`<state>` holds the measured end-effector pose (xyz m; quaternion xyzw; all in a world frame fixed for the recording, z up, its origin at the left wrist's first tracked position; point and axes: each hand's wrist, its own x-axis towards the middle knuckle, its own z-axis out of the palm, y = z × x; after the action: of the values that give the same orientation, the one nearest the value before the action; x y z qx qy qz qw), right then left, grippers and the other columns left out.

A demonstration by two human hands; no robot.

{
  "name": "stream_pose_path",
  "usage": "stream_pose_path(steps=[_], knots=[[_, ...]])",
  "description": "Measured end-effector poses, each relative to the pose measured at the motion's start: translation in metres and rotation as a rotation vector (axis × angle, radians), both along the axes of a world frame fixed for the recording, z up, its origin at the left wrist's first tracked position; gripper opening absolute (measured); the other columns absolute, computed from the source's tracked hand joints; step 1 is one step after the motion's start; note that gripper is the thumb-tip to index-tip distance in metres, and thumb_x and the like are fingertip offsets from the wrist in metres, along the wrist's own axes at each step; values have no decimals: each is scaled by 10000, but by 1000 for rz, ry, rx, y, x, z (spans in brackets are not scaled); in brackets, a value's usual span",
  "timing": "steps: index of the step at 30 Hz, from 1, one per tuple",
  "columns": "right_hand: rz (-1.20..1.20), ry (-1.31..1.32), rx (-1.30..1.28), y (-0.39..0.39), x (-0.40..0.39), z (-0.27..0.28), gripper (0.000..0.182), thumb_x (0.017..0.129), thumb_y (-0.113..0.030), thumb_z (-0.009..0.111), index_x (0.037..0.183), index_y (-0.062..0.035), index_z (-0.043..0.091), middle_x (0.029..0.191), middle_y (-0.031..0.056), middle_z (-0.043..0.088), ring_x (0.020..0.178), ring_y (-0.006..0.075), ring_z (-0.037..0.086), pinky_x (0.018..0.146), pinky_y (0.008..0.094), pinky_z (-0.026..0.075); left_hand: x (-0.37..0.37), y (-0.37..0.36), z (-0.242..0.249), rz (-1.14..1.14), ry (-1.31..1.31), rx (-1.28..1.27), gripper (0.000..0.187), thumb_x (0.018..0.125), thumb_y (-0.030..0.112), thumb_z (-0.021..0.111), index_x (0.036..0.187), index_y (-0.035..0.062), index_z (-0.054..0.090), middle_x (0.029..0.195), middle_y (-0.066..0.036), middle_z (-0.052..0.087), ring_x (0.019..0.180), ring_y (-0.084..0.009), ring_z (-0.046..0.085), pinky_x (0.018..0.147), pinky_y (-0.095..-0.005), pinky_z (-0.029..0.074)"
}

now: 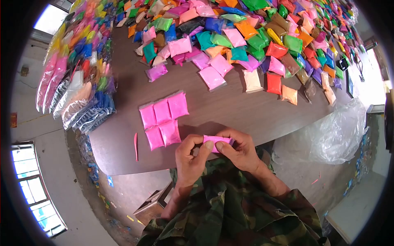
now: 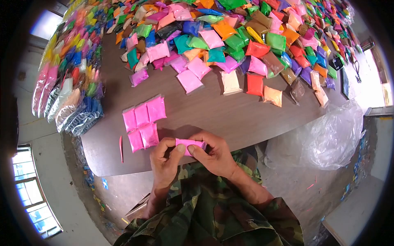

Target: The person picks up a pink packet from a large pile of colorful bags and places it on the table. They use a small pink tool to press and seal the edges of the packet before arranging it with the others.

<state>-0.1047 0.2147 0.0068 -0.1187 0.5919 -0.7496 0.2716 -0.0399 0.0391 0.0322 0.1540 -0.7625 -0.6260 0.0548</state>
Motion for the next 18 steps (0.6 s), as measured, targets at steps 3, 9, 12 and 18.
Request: stream_pose_path(steps=[3, 9, 12, 18], knots=[[-14, 81, -33, -1, 1, -3, 166, 1023, -120, 688, 1125, 11, 688, 979, 2, 683, 862, 52, 574, 737, 233, 474, -1, 2, 2, 2, -6, 85, 168, 946, 85, 769, 1056, -21, 699, 880, 37, 637, 745, -28, 497, 618, -215, 397], [44, 103, 16, 2, -5, -2, 189, 1012, -126, 709, 1143, 9, 697, 1002, 13, 690, 890, 61, 592, 754, 238, 484, 3, 1, 4, 34, -54, 112, 196, 959, 96, 759, 1105, -25, 707, 829, 46, 649, 731, -31, 521, 636, -210, 432], [64, 51, -15, -1, -7, 0, 194, 995, -109, 729, 1151, 2, 702, 1023, 17, 687, 912, 69, 596, 773, 243, 490, 0, 3, 4, 43, -25, 86, 167, 967, 97, 751, 1077, -22, 710, 815, 49, 642, 728, -29, 518, 627, -212, 424], [48, -93, -91, 1, -9, 6, 218, 1002, -99, 728, 1188, 4, 681, 1025, 6, 690, 924, 53, 603, 776, 235, 498, 0, 5, -4, 50, 53, -10, 142, 974, 100, 744, 1049, -16, 713, 820, 44, 643, 722, -19, 509, 610, -206, 402]])
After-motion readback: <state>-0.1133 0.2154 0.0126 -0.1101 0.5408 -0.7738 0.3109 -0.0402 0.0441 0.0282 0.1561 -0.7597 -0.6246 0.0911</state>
